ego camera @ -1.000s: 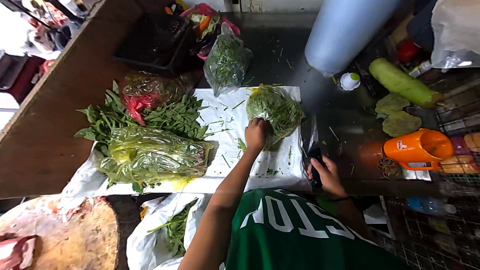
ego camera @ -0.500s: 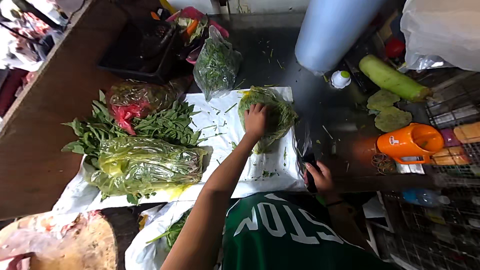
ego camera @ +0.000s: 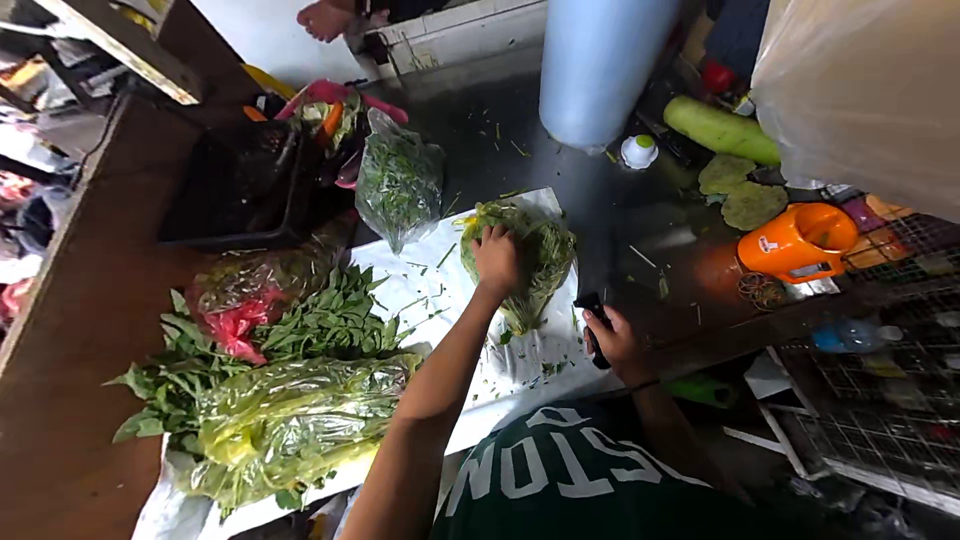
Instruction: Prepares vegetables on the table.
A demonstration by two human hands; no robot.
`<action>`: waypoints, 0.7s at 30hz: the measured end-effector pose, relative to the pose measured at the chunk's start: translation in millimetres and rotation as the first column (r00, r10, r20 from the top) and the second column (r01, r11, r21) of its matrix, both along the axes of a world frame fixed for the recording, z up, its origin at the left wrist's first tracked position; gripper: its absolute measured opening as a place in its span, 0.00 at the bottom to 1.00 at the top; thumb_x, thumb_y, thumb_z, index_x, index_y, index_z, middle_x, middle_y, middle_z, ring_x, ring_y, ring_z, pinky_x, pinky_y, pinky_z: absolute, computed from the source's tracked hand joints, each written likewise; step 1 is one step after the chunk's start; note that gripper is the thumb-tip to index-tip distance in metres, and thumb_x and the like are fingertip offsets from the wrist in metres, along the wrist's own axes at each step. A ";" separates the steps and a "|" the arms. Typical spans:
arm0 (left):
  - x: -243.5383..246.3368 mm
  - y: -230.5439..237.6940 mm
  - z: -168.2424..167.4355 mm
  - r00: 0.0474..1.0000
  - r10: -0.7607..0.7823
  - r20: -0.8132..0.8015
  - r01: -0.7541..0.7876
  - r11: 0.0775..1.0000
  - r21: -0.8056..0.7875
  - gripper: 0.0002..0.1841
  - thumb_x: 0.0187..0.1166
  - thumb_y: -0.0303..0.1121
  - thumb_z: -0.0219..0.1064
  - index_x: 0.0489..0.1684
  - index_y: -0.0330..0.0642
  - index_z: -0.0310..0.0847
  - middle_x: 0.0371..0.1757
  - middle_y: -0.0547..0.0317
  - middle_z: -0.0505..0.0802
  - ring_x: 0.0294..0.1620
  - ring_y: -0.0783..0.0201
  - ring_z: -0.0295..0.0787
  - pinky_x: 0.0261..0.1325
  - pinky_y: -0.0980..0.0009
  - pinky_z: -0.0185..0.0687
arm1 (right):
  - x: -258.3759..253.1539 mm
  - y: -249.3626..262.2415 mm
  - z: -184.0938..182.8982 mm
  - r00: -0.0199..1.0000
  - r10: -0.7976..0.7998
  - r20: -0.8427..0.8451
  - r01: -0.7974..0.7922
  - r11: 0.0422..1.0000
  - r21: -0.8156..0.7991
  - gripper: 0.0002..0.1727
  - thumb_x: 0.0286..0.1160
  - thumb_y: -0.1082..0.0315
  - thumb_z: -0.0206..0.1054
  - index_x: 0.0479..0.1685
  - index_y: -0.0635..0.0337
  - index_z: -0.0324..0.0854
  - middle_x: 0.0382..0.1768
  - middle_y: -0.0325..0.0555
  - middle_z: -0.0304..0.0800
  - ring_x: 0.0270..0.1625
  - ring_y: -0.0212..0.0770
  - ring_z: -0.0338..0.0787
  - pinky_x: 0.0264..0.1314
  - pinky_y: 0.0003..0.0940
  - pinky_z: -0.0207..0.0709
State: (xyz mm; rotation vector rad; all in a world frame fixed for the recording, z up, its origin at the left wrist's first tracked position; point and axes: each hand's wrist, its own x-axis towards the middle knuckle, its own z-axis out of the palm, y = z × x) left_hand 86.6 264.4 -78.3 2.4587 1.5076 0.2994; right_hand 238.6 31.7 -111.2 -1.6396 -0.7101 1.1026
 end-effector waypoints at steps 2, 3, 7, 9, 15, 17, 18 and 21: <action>-8.6 -2.3 12.2 0.998 -0.007 0.055 0.010 0.999 -0.053 0.12 0.81 0.42 0.67 0.53 0.50 0.92 0.62 0.52 0.90 0.71 0.44 0.79 0.66 0.35 0.71 | -1.4 33.9 14.2 0.997 0.068 0.032 -0.066 0.996 -0.054 0.23 0.86 0.51 0.65 0.65 0.61 0.78 0.26 0.46 0.86 0.21 0.40 0.85 0.25 0.36 0.84; -13.7 -2.8 17.1 0.997 -0.013 0.080 0.020 0.996 -0.083 0.12 0.79 0.41 0.69 0.52 0.50 0.92 0.62 0.52 0.90 0.71 0.43 0.79 0.66 0.34 0.71 | -2.4 51.8 17.3 0.992 0.109 0.059 -0.105 0.992 -0.074 0.23 0.86 0.50 0.64 0.65 0.60 0.78 0.26 0.46 0.86 0.21 0.39 0.85 0.26 0.36 0.84; -31.8 -0.8 22.9 0.990 -0.018 0.142 0.034 0.993 -0.114 0.10 0.73 0.39 0.72 0.48 0.51 0.93 0.57 0.53 0.90 0.68 0.45 0.81 0.62 0.35 0.73 | -10.8 102.6 13.6 0.950 0.261 0.170 -0.244 0.963 -0.118 0.26 0.85 0.42 0.63 0.66 0.53 0.77 0.25 0.50 0.85 0.20 0.44 0.84 0.25 0.40 0.82; -38.8 -0.5 23.5 0.988 -0.021 0.155 0.038 0.994 -0.103 0.09 0.74 0.38 0.71 0.47 0.51 0.93 0.55 0.55 0.90 0.66 0.47 0.81 0.60 0.37 0.74 | -16.4 110.9 13.1 0.927 0.318 0.198 -0.296 0.946 -0.133 0.26 0.84 0.41 0.63 0.66 0.52 0.77 0.26 0.50 0.84 0.20 0.44 0.84 0.24 0.41 0.82; -54.3 -7.6 15.7 0.974 -0.034 0.225 0.048 0.997 -0.057 0.09 0.78 0.36 0.67 0.47 0.49 0.92 0.52 0.53 0.90 0.62 0.47 0.82 0.59 0.39 0.76 | -29.8 96.5 11.9 0.875 0.378 0.301 -0.337 0.924 -0.182 0.23 0.84 0.44 0.64 0.62 0.53 0.79 0.28 0.50 0.87 0.21 0.45 0.86 0.28 0.46 0.85; -56.0 -10.5 10.5 0.968 -0.028 0.250 0.038 0.999 -0.038 0.09 0.76 0.34 0.67 0.47 0.49 0.92 0.52 0.52 0.89 0.61 0.47 0.83 0.58 0.39 0.76 | -34.8 83.6 7.2 0.876 0.374 0.304 -0.331 0.925 -0.184 0.23 0.84 0.44 0.65 0.60 0.52 0.80 0.27 0.49 0.87 0.20 0.44 0.86 0.27 0.45 0.86; -57.0 -12.2 8.3 0.963 -0.023 0.268 0.031 0.999 -0.026 0.10 0.75 0.33 0.67 0.48 0.48 0.92 0.53 0.52 0.89 0.60 0.46 0.83 0.58 0.39 0.76 | -37.5 75.2 4.3 0.875 0.380 0.298 -0.336 0.923 -0.189 0.23 0.83 0.43 0.65 0.60 0.52 0.80 0.27 0.48 0.87 0.21 0.43 0.87 0.28 0.44 0.86; -62.2 -17.1 6.8 0.933 -0.009 0.359 0.007 1.000 0.005 0.10 0.79 0.34 0.66 0.49 0.44 0.91 0.53 0.51 0.89 0.61 0.46 0.83 0.60 0.40 0.78 | -45.6 40.0 -5.3 0.846 0.433 0.312 -0.388 0.900 -0.196 0.23 0.81 0.42 0.66 0.59 0.49 0.82 0.30 0.45 0.88 0.25 0.40 0.88 0.31 0.43 0.86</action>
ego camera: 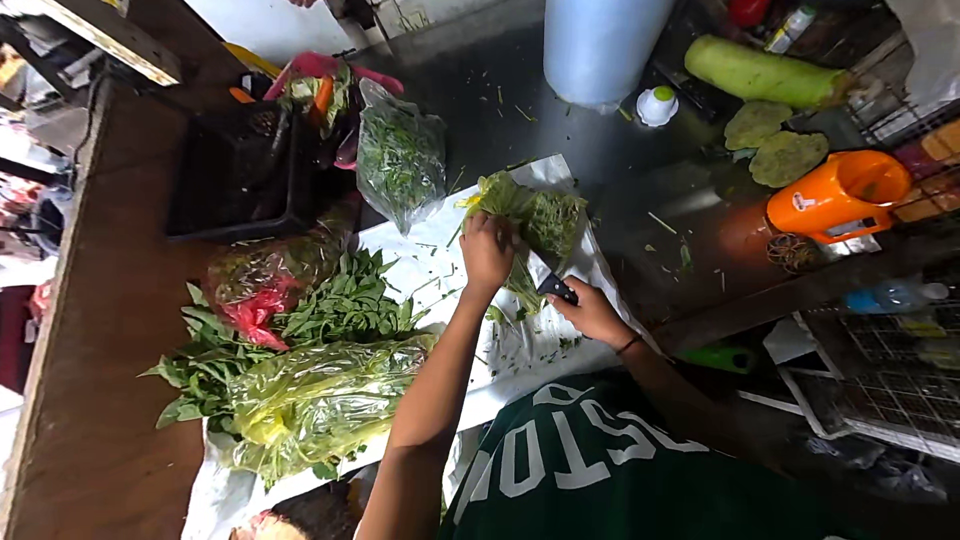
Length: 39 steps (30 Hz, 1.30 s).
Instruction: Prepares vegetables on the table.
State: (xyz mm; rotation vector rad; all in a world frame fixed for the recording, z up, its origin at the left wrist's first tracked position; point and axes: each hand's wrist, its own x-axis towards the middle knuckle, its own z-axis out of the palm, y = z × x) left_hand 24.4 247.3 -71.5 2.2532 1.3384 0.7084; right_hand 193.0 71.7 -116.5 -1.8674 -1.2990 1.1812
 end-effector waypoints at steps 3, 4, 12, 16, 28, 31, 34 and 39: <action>-11.3 -2.4 4.5 0.984 0.049 0.174 -0.059 0.997 0.055 0.11 0.83 0.35 0.64 0.49 0.39 0.89 0.52 0.48 0.89 0.58 0.49 0.84 0.63 0.50 0.80 | -7.3 -50.3 -21.5 0.999 0.043 0.017 -0.044 0.998 0.051 0.23 0.77 0.40 0.67 0.54 0.49 0.84 0.29 0.40 0.89 0.28 0.36 0.88 0.34 0.42 0.86; -16.9 -2.9 7.7 0.972 0.070 0.223 -0.082 0.995 0.048 0.12 0.85 0.36 0.64 0.50 0.37 0.88 0.52 0.47 0.90 0.57 0.50 0.85 0.63 0.53 0.81 | -7.3 -66.1 -26.4 0.999 0.045 0.010 -0.045 0.998 0.048 0.23 0.77 0.40 0.68 0.52 0.49 0.84 0.28 0.38 0.88 0.27 0.35 0.88 0.32 0.40 0.86; -49.0 -5.5 8.8 0.891 0.192 0.411 -0.111 0.971 -0.213 0.12 0.88 0.34 0.59 0.53 0.33 0.81 0.46 0.49 0.90 0.48 0.61 0.88 0.55 0.61 0.84 | 14.1 -75.9 -18.3 0.977 -0.198 -0.084 0.205 0.974 0.094 0.22 0.80 0.45 0.67 0.54 0.55 0.83 0.25 0.41 0.88 0.20 0.37 0.86 0.24 0.39 0.85; -43.8 -4.9 14.3 0.832 0.207 0.515 -0.027 0.942 -0.335 0.10 0.89 0.30 0.57 0.55 0.30 0.75 0.46 0.49 0.88 0.46 0.62 0.88 0.55 0.60 0.87 | 8.0 -11.2 25.6 0.986 -0.159 -0.059 0.163 0.984 0.078 0.23 0.82 0.47 0.66 0.58 0.57 0.80 0.28 0.46 0.88 0.24 0.41 0.88 0.32 0.43 0.87; -67.2 -3.4 45.8 0.822 0.230 0.521 -0.095 0.957 -0.274 0.12 0.89 0.30 0.58 0.56 0.28 0.77 0.42 0.49 0.91 0.41 0.60 0.92 0.51 0.57 0.92 | -34.5 -17.2 8.1 0.966 0.244 0.088 -0.246 0.969 0.004 0.25 0.77 0.40 0.67 0.58 0.51 0.83 0.35 0.45 0.91 0.38 0.43 0.92 0.45 0.52 0.88; -98.7 4.4 61.2 0.762 0.276 0.585 -0.165 0.957 -0.237 0.13 0.89 0.33 0.58 0.57 0.29 0.76 0.40 0.53 0.91 0.38 0.63 0.91 0.48 0.58 0.92 | -12.7 -63.9 -29.3 0.938 0.347 0.006 -0.346 0.937 -0.035 0.25 0.71 0.38 0.70 0.52 0.47 0.84 0.30 0.39 0.90 0.32 0.36 0.90 0.38 0.46 0.86; -135.1 12.2 58.1 0.873 0.359 0.330 -0.344 0.933 -0.106 0.14 0.87 0.31 0.59 0.62 0.31 0.77 0.51 0.48 0.91 0.45 0.60 0.91 0.51 0.60 0.89 | 6.5 -98.1 -46.8 0.993 0.099 -0.069 -0.099 0.995 0.000 0.26 0.74 0.42 0.71 0.58 0.53 0.83 0.31 0.41 0.91 0.30 0.36 0.90 0.36 0.43 0.88; -148.8 3.2 24.6 0.857 0.439 -0.269 -0.505 0.819 -0.273 0.34 0.77 0.27 0.63 0.87 0.33 0.62 0.83 0.24 0.70 0.82 0.22 0.65 0.75 0.24 0.65 | 40.1 -79.5 -65.8 0.931 -0.293 0.218 0.303 0.953 -0.013 0.30 0.78 0.49 0.68 0.73 0.58 0.73 0.44 0.52 0.92 0.40 0.47 0.93 0.46 0.54 0.89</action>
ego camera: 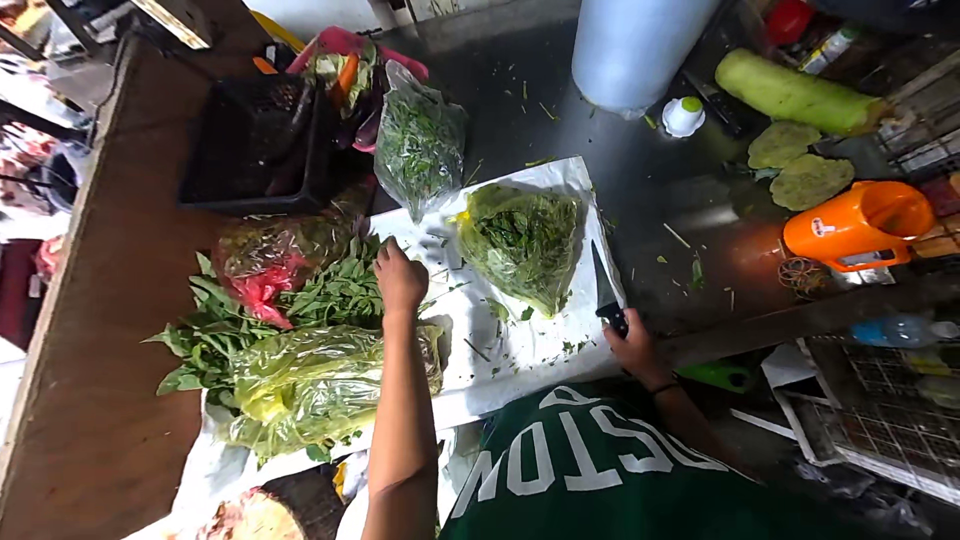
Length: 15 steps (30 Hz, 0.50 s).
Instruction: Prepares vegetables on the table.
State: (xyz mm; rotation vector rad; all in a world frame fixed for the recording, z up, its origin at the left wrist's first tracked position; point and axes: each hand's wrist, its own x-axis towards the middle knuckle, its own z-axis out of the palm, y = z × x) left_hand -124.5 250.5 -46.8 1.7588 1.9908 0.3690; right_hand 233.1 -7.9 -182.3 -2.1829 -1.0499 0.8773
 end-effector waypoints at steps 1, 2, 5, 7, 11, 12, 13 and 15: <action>6.9 -2.7 -7.7 1.000 0.001 -0.012 -0.001 1.000 0.017 0.31 0.76 0.27 0.64 0.83 0.35 0.67 0.79 0.26 0.74 0.78 0.25 0.72 0.72 0.27 0.71 | 5.4 9.7 -6.4 0.998 -0.018 0.055 0.019 0.999 -0.027 0.31 0.77 0.49 0.68 0.74 0.58 0.73 0.48 0.54 0.92 0.47 0.50 0.93 0.54 0.58 0.87; 14.3 -5.0 -13.3 0.999 -0.030 -0.021 0.030 0.999 0.030 0.28 0.76 0.26 0.62 0.80 0.36 0.71 0.77 0.28 0.77 0.74 0.28 0.77 0.69 0.29 0.75 | 6.7 18.9 -10.1 0.994 -0.030 0.103 0.035 0.998 -0.049 0.31 0.77 0.49 0.67 0.73 0.59 0.74 0.50 0.56 0.92 0.51 0.53 0.93 0.58 0.60 0.85; 39.3 -10.0 -21.9 0.983 -0.178 -0.046 0.178 0.984 -0.002 0.25 0.78 0.25 0.59 0.77 0.38 0.75 0.76 0.33 0.80 0.74 0.32 0.79 0.69 0.30 0.76 | -0.3 33.7 -21.0 0.976 -0.002 0.217 0.028 0.993 -0.116 0.30 0.80 0.47 0.64 0.71 0.60 0.77 0.48 0.57 0.94 0.52 0.56 0.94 0.59 0.61 0.85; 54.3 -14.2 -26.1 0.973 -0.228 -0.040 0.229 0.972 0.054 0.21 0.81 0.28 0.59 0.72 0.40 0.81 0.73 0.39 0.84 0.74 0.36 0.79 0.69 0.31 0.75 | -5.4 36.3 -25.9 0.970 0.087 0.227 -0.040 0.978 -0.203 0.30 0.81 0.45 0.61 0.70 0.59 0.78 0.46 0.56 0.93 0.52 0.56 0.94 0.58 0.61 0.85; 83.2 -39.4 -19.7 0.909 -0.417 -0.028 0.402 0.854 0.332 0.13 0.81 0.33 0.65 0.58 0.43 0.90 0.61 0.46 0.90 0.65 0.42 0.84 0.61 0.38 0.80 | -13.9 37.5 -18.4 0.933 0.170 0.317 -0.127 0.980 -0.151 0.27 0.77 0.45 0.64 0.63 0.56 0.85 0.56 0.53 0.91 0.60 0.54 0.91 0.66 0.59 0.83; 92.7 -46.7 -15.1 0.878 -0.475 -0.058 0.462 0.810 0.361 0.13 0.81 0.35 0.67 0.57 0.45 0.90 0.61 0.48 0.91 0.65 0.43 0.84 0.59 0.39 0.80 | -17.5 42.9 -7.1 0.931 0.170 0.322 -0.150 0.985 -0.087 0.26 0.78 0.46 0.64 0.63 0.55 0.86 0.57 0.53 0.91 0.62 0.53 0.90 0.68 0.57 0.83; 101.9 -50.8 -14.1 0.852 -0.513 -0.102 0.512 0.777 0.366 0.13 0.81 0.38 0.67 0.57 0.47 0.91 0.61 0.51 0.91 0.64 0.44 0.84 0.56 0.40 0.79 | -22.9 51.8 7.8 0.935 0.182 0.306 -0.181 0.983 -0.031 0.24 0.79 0.48 0.65 0.63 0.55 0.87 0.58 0.52 0.91 0.61 0.51 0.90 0.68 0.55 0.83; 116.1 -50.6 -22.9 0.824 -0.536 -0.181 0.566 0.769 0.296 0.14 0.83 0.44 0.67 0.58 0.51 0.91 0.64 0.55 0.90 0.65 0.46 0.83 0.55 0.41 0.77 | -35.4 74.1 40.5 0.942 0.231 0.243 -0.239 0.971 0.004 0.21 0.81 0.51 0.65 0.63 0.54 0.86 0.55 0.50 0.92 0.57 0.48 0.92 0.64 0.54 0.85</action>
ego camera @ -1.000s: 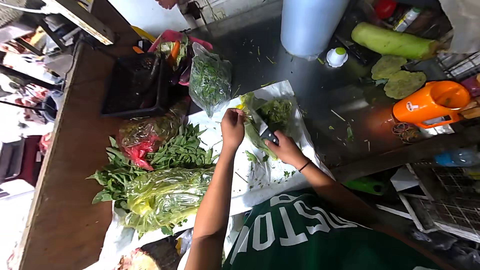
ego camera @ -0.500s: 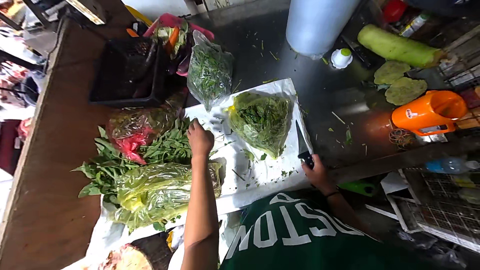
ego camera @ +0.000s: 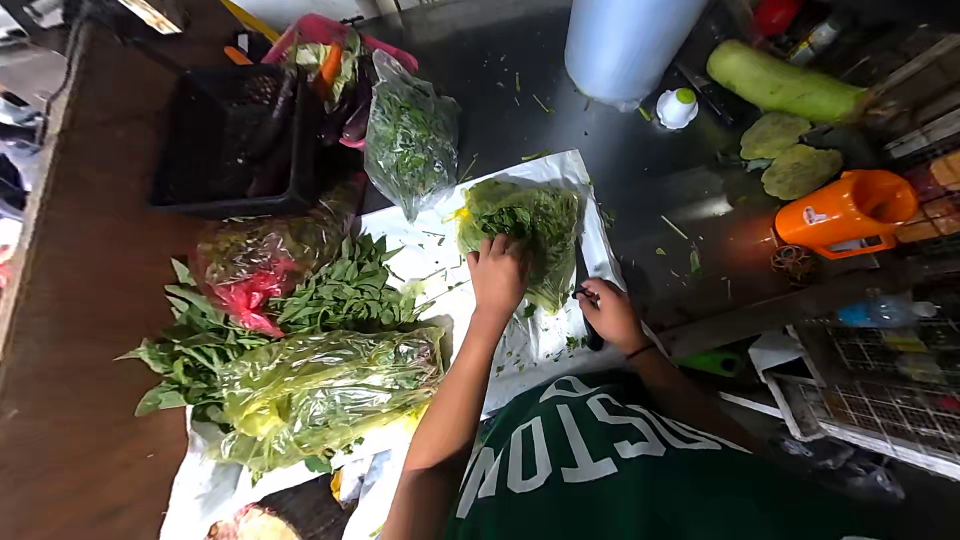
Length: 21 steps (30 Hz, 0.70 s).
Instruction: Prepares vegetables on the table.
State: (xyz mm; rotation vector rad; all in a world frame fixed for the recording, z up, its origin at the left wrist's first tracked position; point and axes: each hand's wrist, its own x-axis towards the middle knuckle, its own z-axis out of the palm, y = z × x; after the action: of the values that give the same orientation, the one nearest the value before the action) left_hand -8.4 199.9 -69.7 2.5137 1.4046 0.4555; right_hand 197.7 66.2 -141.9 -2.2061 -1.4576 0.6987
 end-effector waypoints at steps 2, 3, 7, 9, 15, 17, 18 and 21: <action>7.1 6.2 -16.0 0.998 0.026 -0.064 -0.029 0.999 -0.037 0.15 0.83 0.46 0.65 0.57 0.53 0.92 0.62 0.57 0.90 0.64 0.47 0.83 0.55 0.42 0.77 | -4.5 17.8 16.0 1.000 0.015 -0.028 -0.017 0.997 -0.081 0.19 0.80 0.53 0.69 0.59 0.55 0.86 0.51 0.50 0.92 0.54 0.50 0.93 0.61 0.58 0.86; 7.3 9.0 -20.6 0.997 0.037 -0.074 -0.040 0.998 -0.044 0.15 0.83 0.46 0.64 0.56 0.53 0.91 0.61 0.57 0.90 0.63 0.47 0.83 0.53 0.42 0.76 | -2.0 23.0 13.0 1.000 0.005 -0.020 -0.008 0.989 -0.147 0.19 0.76 0.53 0.71 0.55 0.57 0.86 0.49 0.52 0.92 0.53 0.53 0.92 0.59 0.62 0.85; 4.0 15.9 -27.5 0.994 0.074 -0.086 -0.079 0.995 -0.055 0.14 0.84 0.44 0.62 0.57 0.54 0.90 0.65 0.58 0.88 0.66 0.49 0.82 0.55 0.43 0.77 | 15.8 7.6 -40.8 0.997 -0.074 0.019 0.074 0.884 -0.461 0.36 0.61 0.45 0.80 0.62 0.63 0.81 0.53 0.62 0.91 0.58 0.63 0.91 0.61 0.70 0.80; 3.7 19.4 -25.6 0.992 0.088 -0.092 -0.093 0.994 -0.051 0.13 0.83 0.42 0.63 0.57 0.54 0.90 0.67 0.59 0.88 0.67 0.49 0.82 0.56 0.43 0.77 | 16.5 -2.7 -56.2 0.993 -0.113 0.021 0.110 0.873 -0.474 0.42 0.57 0.44 0.80 0.70 0.61 0.76 0.53 0.60 0.91 0.59 0.61 0.91 0.63 0.68 0.80; 0.5 25.8 -12.6 0.985 0.076 -0.153 -0.089 0.993 -0.079 0.12 0.82 0.44 0.64 0.51 0.52 0.89 0.60 0.55 0.90 0.65 0.46 0.83 0.56 0.40 0.75 | 17.1 -19.0 -44.2 0.795 -0.377 -0.475 0.190 0.899 -0.395 0.29 0.66 0.54 0.76 0.65 0.62 0.82 0.55 0.58 0.90 0.50 0.51 0.92 0.54 0.54 0.86; 0.8 26.4 -6.6 0.984 0.060 -0.168 -0.074 0.994 -0.075 0.11 0.82 0.44 0.66 0.50 0.51 0.89 0.57 0.54 0.91 0.64 0.46 0.83 0.56 0.40 0.75 | 12.5 -27.7 -29.9 0.603 -0.458 -0.653 0.266 0.887 -0.377 0.29 0.72 0.61 0.72 0.72 0.60 0.74 0.57 0.60 0.87 0.41 0.53 0.95 0.42 0.50 0.93; 1.1 26.6 -4.7 0.983 0.052 -0.174 -0.064 0.996 -0.063 0.12 0.81 0.44 0.66 0.49 0.50 0.89 0.56 0.54 0.91 0.63 0.46 0.83 0.56 0.41 0.75 | 11.1 -32.8 -21.5 0.548 -0.462 -0.698 0.290 0.887 -0.360 0.29 0.72 0.64 0.72 0.73 0.59 0.72 0.56 0.61 0.87 0.38 0.55 0.95 0.38 0.51 0.94; 1.3 27.1 -2.2 0.980 0.034 -0.194 -0.045 0.998 -0.051 0.11 0.82 0.45 0.66 0.48 0.50 0.89 0.54 0.54 0.91 0.62 0.45 0.83 0.54 0.41 0.75 | 12.6 -51.1 -7.2 0.574 -0.357 -0.737 0.267 0.932 -0.244 0.32 0.70 0.65 0.73 0.74 0.55 0.66 0.39 0.56 0.90 0.24 0.48 0.90 0.26 0.43 0.88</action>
State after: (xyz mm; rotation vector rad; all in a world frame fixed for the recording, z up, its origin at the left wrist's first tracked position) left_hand -7.1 227.0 -71.9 2.5468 1.5148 0.1800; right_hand 210.3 15.1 -149.0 -1.7569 -0.5650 1.3906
